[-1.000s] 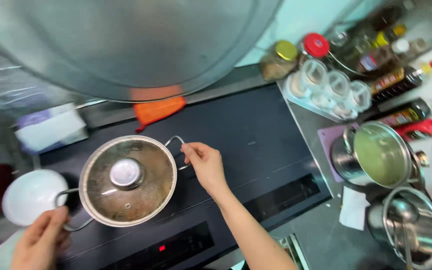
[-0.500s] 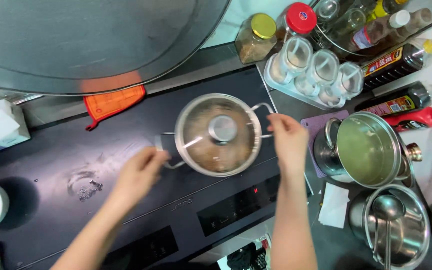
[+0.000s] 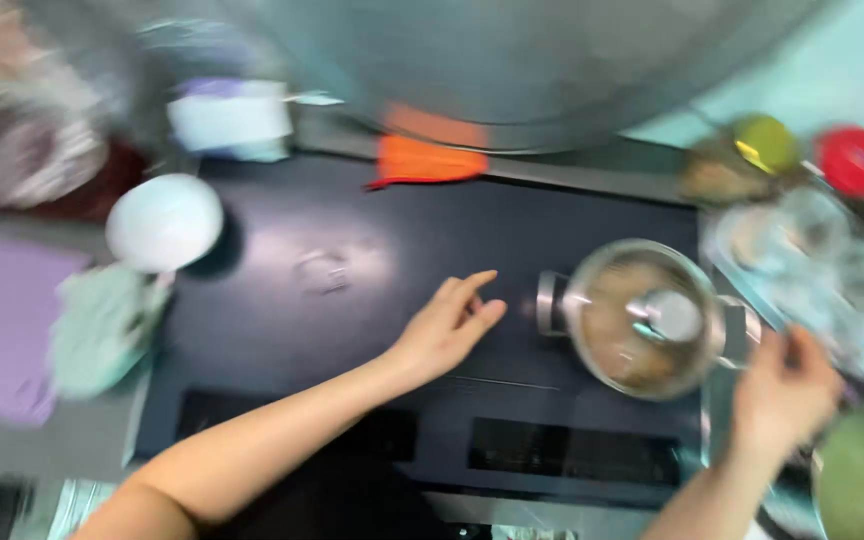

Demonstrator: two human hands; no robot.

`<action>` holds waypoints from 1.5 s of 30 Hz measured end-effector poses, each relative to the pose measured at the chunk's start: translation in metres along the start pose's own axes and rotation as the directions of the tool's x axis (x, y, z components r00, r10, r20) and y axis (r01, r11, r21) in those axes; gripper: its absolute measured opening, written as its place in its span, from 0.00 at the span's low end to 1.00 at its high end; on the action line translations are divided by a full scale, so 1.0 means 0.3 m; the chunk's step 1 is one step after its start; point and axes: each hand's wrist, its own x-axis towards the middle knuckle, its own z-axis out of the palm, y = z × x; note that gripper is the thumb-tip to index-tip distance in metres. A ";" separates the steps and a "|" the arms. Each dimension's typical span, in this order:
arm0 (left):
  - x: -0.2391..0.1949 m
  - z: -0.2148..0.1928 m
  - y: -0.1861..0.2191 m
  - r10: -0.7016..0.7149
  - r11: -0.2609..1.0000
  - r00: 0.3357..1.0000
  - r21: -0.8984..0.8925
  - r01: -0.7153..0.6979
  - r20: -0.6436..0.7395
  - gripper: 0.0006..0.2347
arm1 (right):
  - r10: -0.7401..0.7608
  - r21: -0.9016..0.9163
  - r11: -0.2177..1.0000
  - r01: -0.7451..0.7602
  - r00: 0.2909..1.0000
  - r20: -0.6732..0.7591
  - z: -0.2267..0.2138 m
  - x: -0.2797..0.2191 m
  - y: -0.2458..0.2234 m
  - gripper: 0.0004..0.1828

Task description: The person rinses a cutting board and a plastic container at the sink, then places a pan of cut squid on an induction cooktop. They adjust the cooktop settings, pour soy sauce from a bottle into the pan, and stir the squid with chopsticks while it cooks.

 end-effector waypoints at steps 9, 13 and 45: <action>-0.575 -0.760 -0.379 0.326 0.346 0.719 0.786 0.513 -0.613 0.26 | -0.298 0.482 0.870 0.102 0.888 0.350 0.292 -0.587 -1.043 0.11; -0.663 -0.870 -0.509 0.237 0.513 0.729 0.720 0.467 -0.642 0.25 | -0.364 0.539 0.826 -0.166 0.574 0.734 0.748 -0.791 -1.179 0.19; -0.086 -0.190 -0.479 0.327 0.520 0.928 0.786 -0.334 0.178 0.38 | 0.505 0.832 0.302 -0.466 0.818 0.275 0.012 -1.181 -0.718 0.26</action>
